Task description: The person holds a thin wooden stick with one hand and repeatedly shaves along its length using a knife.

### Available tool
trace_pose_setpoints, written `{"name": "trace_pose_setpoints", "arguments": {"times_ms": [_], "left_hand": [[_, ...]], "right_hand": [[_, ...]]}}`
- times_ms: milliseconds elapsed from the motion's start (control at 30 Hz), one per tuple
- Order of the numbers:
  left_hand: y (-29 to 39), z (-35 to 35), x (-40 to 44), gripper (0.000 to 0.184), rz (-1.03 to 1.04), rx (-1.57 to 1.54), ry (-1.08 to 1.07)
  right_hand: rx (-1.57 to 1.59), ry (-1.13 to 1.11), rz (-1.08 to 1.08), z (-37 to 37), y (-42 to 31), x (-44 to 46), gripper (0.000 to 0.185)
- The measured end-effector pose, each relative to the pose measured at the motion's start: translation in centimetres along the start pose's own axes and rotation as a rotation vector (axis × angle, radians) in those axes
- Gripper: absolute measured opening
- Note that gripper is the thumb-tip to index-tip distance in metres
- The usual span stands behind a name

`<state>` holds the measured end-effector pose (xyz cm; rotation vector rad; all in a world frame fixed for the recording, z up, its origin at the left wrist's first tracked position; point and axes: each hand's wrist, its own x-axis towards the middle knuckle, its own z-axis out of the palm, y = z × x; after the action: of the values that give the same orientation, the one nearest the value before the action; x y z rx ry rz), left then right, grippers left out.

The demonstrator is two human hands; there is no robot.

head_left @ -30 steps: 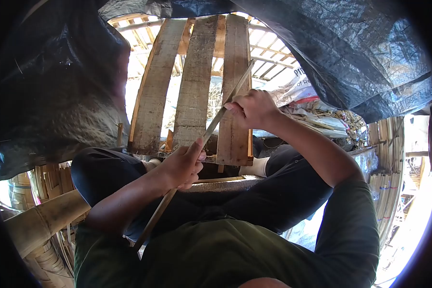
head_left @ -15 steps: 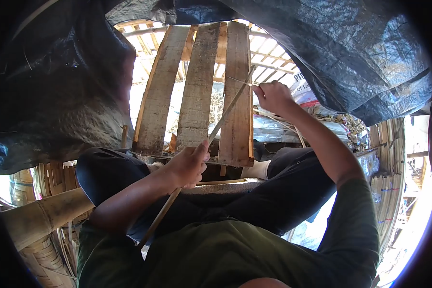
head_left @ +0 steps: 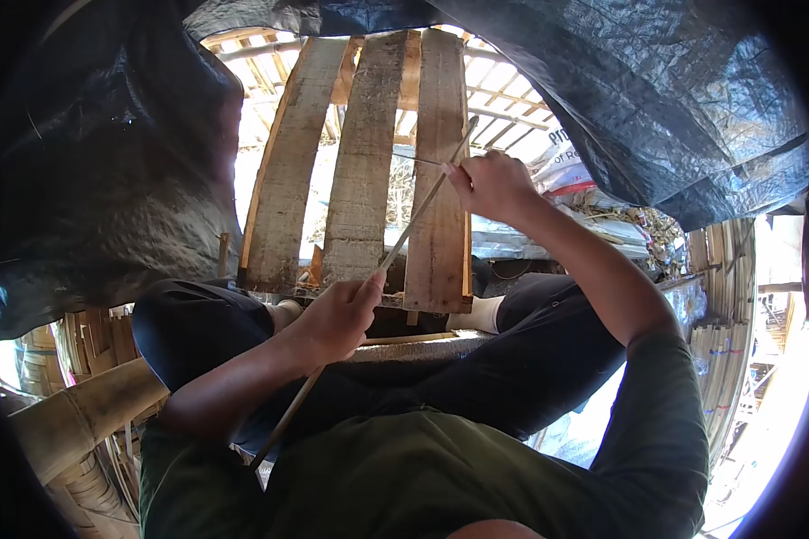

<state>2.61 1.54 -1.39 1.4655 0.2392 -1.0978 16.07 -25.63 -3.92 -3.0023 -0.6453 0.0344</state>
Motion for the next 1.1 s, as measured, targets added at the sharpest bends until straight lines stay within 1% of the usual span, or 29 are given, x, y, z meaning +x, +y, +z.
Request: {"name": "trace_pose_setpoints", "arguments": {"times_ms": [33, 100, 133, 167, 233, 267, 300, 367, 433, 500, 533, 633, 667, 700, 767, 833, 867, 900, 967, 1000, 1067, 1100], "left_hand": [[-0.3, -0.1, 0.3, 0.055, 0.033, 0.043, 0.013], [-0.6, -0.1, 0.4, 0.055, 0.062, 0.084, 0.025], [-0.8, -0.1, 0.5, 0.056, 0.108, 0.151, 0.045], [-0.8, -0.2, 0.6, 0.056, 0.151, 0.219, 0.066], [-0.8, -0.5, 0.6, 0.056, 0.138, 0.185, 0.048], [-0.8, -0.6, 0.5, 0.057, 0.134, 0.155, 0.032], [-0.8, -0.6, 0.5, 0.057, 0.130, 0.154, 0.030], [-0.6, -0.6, 0.4, 0.057, 0.161, 0.203, 0.047], [-0.7, -0.8, 0.4, 0.057, 0.145, 0.203, 0.032], [-0.7, -0.8, 0.5, 0.057, 0.132, 0.202, 0.020], [-0.7, -0.7, 0.4, 0.057, 0.141, 0.210, 0.037], [-0.3, -0.8, 0.1, 0.057, 0.144, 0.218, 0.048], [-0.2, -0.8, 0.0, 0.057, 0.147, 0.217, 0.041], [0.0, -0.7, -0.2, 0.057, 0.144, 0.218, 0.037], [0.4, -0.6, -0.4, 0.056, 0.142, 0.252, 0.069], [0.2, -0.8, -0.2, 0.056, 0.143, 0.221, 0.052], [0.0, -0.8, -0.2, 0.056, 0.138, 0.189, 0.032], [-0.1, -0.9, -0.2, 0.056, 0.143, 0.188, 0.032], [-0.3, -1.0, -0.1, 0.055, 0.171, 0.218, 0.027], [-0.2, -1.1, -0.2, 0.055, 0.165, 0.221, 0.022], [0.1, -1.1, -0.4, 0.055, 0.080, 0.121, 0.012], [0.1, -1.1, -0.5, 0.055, 0.079, 0.120, 0.012]], "right_hand": [[0.001, 0.001, -0.005, -1.4, -1.3, -0.2, 0.058], [0.169, -0.328, 0.022, -3.4, -4.6, -1.3, 0.059], [0.197, -0.320, -0.063, -3.3, -5.7, -2.2, 0.060], [0.199, -0.323, -0.067, -3.1, -5.6, -1.9, 0.060], [0.114, -0.254, -0.096, -2.6, -4.7, -1.9, 0.061], [0.089, -0.204, -0.102, -2.0, -3.2, -1.3, 0.059], [0.092, -0.207, -0.101, -1.1, -1.7, -0.8, 0.059], [0.026, 0.004, -0.038, 0.1, 0.6, -0.1, 0.058], [0.032, -0.012, -0.031, -0.7, 0.1, -0.1, 0.060], [0.169, -0.155, -0.027, -1.2, -2.2, -1.2, 0.062], [0.239, -0.330, -0.041, -3.1, -4.2, -1.8, 0.063], [0.161, -0.361, -0.010, -2.7, -3.2, -1.1, 0.062], [0.094, -0.289, 0.055, -2.1, -1.8, -0.2, 0.061], [0.091, -0.172, 0.087, -0.8, 0.6, 0.3, 0.058], [-0.002, -0.169, 0.089, -0.9, 2.5, 1.0, 0.056], [0.050, -0.144, 0.040, -1.6, 0.3, 0.4, 0.056], [0.182, -0.351, 0.091, -2.7, -1.4, 0.1, 0.057], [0.266, -0.363, -0.027, -3.2, -3.0, -0.9, 0.059], [0.164, -0.276, -0.157, -2.7, -4.6, -1.9, 0.059], [0.169, -0.279, -0.151, -2.5, -4.0, -1.5, 0.059], [0.175, -0.279, 0.074, -2.0, -0.9, 0.3, 0.057], [0.105, -0.192, 0.090, -1.2, 1.3, 0.8, 0.056]]}}
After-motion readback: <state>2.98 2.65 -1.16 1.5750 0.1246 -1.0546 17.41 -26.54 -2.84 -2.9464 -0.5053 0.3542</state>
